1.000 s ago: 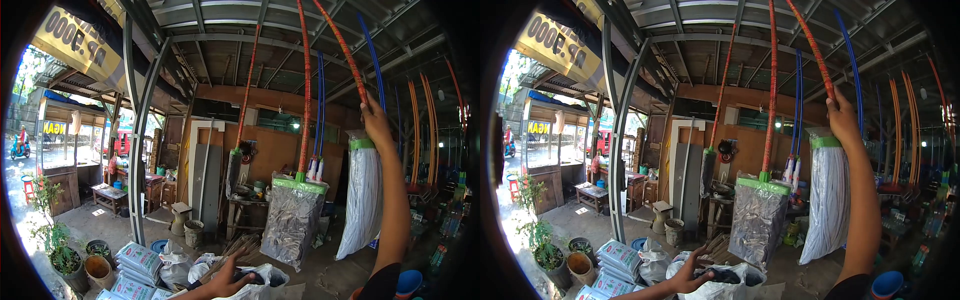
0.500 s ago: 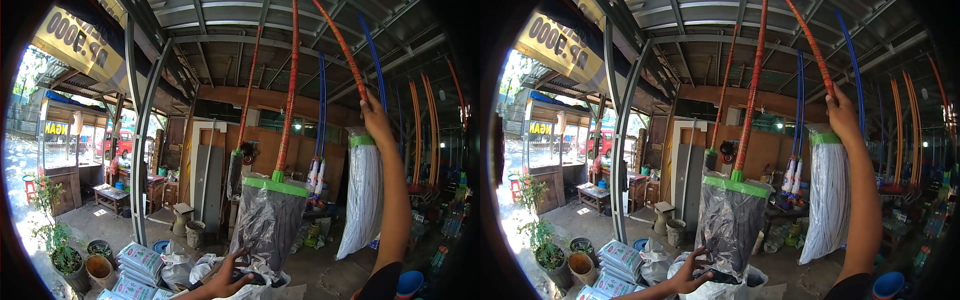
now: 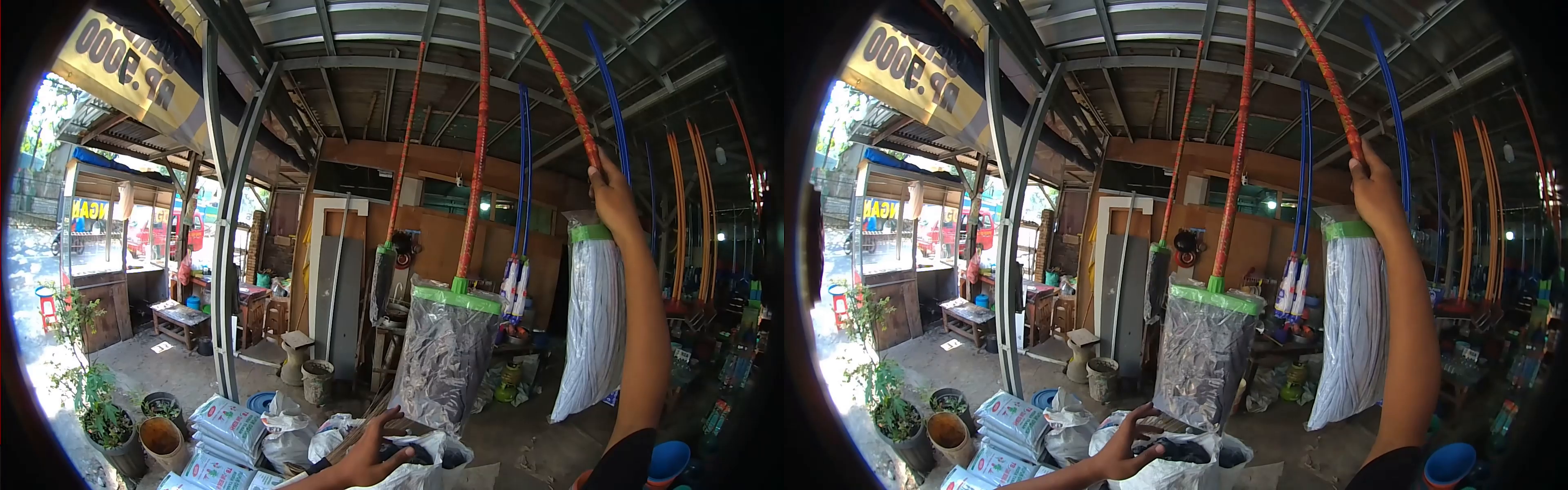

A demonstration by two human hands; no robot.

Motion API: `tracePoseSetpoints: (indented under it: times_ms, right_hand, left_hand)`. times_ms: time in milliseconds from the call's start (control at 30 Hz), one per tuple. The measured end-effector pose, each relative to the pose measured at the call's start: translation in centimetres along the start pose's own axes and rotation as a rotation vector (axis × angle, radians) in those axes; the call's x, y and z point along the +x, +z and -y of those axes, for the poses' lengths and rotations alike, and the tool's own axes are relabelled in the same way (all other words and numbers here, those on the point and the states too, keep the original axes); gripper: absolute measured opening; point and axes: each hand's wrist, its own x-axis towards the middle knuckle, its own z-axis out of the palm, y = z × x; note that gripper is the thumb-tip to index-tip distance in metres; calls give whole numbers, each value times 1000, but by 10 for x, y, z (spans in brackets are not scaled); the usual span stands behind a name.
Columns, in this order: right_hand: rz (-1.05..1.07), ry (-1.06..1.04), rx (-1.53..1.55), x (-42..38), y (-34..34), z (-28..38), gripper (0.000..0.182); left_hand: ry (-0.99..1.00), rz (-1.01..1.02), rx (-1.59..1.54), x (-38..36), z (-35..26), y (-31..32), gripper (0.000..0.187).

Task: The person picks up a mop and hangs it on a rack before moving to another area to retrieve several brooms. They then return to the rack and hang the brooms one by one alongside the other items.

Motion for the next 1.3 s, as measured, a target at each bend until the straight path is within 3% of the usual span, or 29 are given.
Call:
tracePoseSetpoints:
  times_ms: [1033, 1300]
  right_hand:
    - [-83, -139, -254, 14, -8, 3, 45]
    - [-92, -27, -513, 5, -19, 15, 44]
  left_hand:
    - [-8, -4, -40, -1, 8, 5, 77]
    - [-7, 6, -7, 3, 8, 8, 79]
